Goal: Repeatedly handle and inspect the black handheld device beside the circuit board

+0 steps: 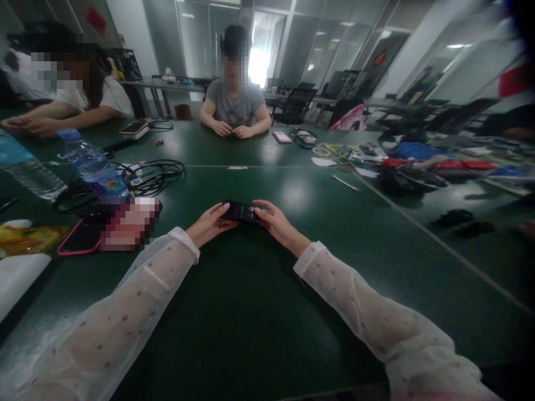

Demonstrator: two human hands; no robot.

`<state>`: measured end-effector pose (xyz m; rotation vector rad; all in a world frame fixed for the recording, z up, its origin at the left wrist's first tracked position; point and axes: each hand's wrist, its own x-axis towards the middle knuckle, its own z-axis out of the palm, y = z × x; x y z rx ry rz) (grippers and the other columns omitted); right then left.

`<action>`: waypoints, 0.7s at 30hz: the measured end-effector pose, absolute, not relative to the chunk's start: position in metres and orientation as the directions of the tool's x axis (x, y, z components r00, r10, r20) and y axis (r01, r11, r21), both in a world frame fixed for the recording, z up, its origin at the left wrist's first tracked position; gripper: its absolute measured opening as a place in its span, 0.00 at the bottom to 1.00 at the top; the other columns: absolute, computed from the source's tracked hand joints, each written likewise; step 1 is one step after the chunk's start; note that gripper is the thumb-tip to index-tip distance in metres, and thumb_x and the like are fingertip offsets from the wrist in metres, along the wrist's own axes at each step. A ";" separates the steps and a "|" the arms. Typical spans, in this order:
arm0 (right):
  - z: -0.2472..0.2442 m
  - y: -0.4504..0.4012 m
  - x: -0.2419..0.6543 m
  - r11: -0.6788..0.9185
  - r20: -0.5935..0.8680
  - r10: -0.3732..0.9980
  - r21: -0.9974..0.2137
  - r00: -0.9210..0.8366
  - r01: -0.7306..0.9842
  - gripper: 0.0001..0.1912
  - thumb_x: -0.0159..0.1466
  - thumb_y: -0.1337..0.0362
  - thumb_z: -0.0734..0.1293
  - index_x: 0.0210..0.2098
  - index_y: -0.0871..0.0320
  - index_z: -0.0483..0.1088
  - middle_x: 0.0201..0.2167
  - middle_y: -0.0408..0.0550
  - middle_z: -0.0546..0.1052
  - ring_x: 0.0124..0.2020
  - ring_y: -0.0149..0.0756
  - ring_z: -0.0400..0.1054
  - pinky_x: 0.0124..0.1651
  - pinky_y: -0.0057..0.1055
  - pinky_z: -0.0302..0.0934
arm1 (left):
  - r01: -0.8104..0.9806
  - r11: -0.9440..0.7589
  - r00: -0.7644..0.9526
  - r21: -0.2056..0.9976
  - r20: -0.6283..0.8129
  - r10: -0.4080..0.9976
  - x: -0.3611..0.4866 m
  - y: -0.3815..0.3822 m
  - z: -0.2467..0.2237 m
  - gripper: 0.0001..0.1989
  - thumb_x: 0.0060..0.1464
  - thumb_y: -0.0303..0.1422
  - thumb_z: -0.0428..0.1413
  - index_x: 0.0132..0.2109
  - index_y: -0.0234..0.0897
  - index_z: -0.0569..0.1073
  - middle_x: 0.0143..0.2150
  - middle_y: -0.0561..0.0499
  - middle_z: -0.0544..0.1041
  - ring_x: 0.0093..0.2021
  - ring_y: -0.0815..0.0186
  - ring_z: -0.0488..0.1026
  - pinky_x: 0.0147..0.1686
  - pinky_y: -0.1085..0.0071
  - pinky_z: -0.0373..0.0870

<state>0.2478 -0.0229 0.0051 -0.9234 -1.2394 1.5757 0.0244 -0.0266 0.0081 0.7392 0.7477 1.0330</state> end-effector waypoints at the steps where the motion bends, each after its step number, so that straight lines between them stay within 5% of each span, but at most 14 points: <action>1: 0.005 -0.023 0.248 -0.091 -0.022 0.949 -0.975 -0.314 -0.204 0.22 0.57 0.57 0.72 0.49 0.51 0.67 0.42 0.45 0.74 0.43 0.34 0.69 0.47 0.33 0.63 | -0.469 0.328 0.319 0.820 -0.189 0.929 0.025 -0.027 0.009 0.14 0.57 0.32 0.59 0.49 0.33 0.70 0.43 0.40 0.77 0.40 0.59 0.78 0.50 0.56 0.72; 21: 0.007 -0.024 0.247 -0.082 -0.019 0.932 -0.984 -0.362 -0.160 0.19 0.57 0.56 0.71 0.46 0.52 0.67 0.41 0.45 0.75 0.42 0.33 0.70 0.47 0.33 0.63 | -0.472 0.378 0.384 0.797 -0.200 0.901 0.021 -0.022 0.002 0.17 0.58 0.38 0.58 0.51 0.34 0.69 0.44 0.41 0.76 0.43 0.60 0.76 0.52 0.57 0.69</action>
